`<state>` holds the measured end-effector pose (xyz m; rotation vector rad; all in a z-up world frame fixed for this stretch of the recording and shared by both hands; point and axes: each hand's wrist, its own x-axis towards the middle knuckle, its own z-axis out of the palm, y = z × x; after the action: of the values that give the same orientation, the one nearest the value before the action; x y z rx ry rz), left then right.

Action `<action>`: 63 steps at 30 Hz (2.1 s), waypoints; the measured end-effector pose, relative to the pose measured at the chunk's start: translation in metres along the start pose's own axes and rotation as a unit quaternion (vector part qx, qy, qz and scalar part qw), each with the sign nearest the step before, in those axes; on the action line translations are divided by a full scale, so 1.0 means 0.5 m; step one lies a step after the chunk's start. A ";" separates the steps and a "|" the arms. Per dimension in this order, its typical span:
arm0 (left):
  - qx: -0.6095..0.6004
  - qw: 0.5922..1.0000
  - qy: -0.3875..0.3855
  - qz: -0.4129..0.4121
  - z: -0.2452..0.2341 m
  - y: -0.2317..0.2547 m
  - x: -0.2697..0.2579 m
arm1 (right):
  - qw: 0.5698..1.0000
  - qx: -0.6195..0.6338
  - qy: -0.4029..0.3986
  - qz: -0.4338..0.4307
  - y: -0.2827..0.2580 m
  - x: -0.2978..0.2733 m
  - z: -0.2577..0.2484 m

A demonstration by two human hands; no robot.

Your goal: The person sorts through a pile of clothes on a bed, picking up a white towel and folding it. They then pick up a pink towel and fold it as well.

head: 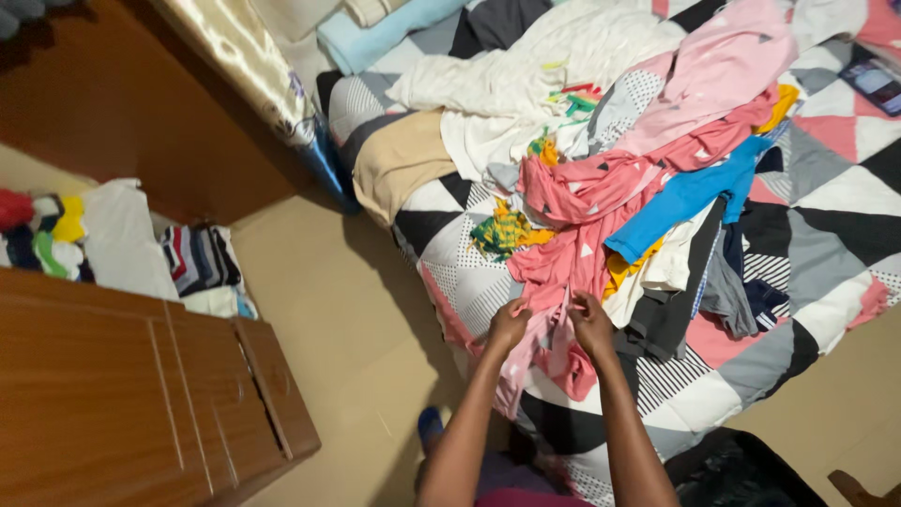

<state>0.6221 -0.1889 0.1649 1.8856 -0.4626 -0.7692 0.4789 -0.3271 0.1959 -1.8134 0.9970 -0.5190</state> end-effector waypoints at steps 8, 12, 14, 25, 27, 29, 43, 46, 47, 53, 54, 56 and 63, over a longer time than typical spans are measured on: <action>-0.178 0.983 -0.045 -0.027 -0.203 -0.027 0.054 | 0.992 -0.082 -0.049 0.087 -0.143 -0.031 0.101; -0.124 0.991 -0.056 -0.005 -0.314 -0.033 0.089 | 0.988 -0.107 -0.044 0.100 -0.222 -0.050 0.167; -0.165 0.983 -0.076 0.012 -0.349 -0.025 0.112 | 0.989 -0.106 -0.029 0.102 -0.245 -0.058 0.205; -0.148 0.972 -0.175 0.054 -0.393 0.025 0.223 | 0.988 -0.110 0.088 0.063 -0.217 -0.032 0.249; -0.127 0.973 -0.186 0.049 -0.392 0.031 0.250 | 0.986 -0.118 0.091 0.075 -0.215 -0.012 0.253; -0.098 0.975 -0.194 0.043 -0.397 0.032 0.272 | 0.985 -0.122 0.083 0.089 -0.215 0.012 0.273; 0.173 0.978 -0.056 0.100 -0.549 0.114 0.547 | 0.990 -0.114 0.052 -0.069 -0.271 0.332 0.419; 0.225 0.959 -0.054 0.163 -0.517 0.124 0.579 | 0.987 -0.123 0.063 -0.084 -0.270 0.382 0.414; 0.252 0.947 -0.057 0.189 -0.500 0.133 0.591 | 0.981 -0.143 0.076 -0.110 -0.271 0.396 0.410; 0.433 0.869 -0.145 0.190 -0.419 0.215 0.674 | 0.972 -0.181 0.138 -0.058 -0.258 0.431 0.370; 0.460 0.854 -0.167 0.177 -0.404 0.234 0.699 | 0.971 -0.173 0.160 -0.052 -0.257 0.431 0.364; 0.477 0.828 -0.187 0.226 -0.372 0.262 0.749 | 0.973 -0.161 0.167 0.007 -0.254 0.423 0.345; 0.518 0.771 -0.191 0.318 -0.298 0.343 0.961 | 0.938 -0.224 0.262 0.044 -0.287 0.441 0.363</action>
<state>1.0762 -0.4598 0.2175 2.2585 -2.0008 -0.4132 0.7928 -0.3793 0.2266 -2.0604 1.6601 -0.7927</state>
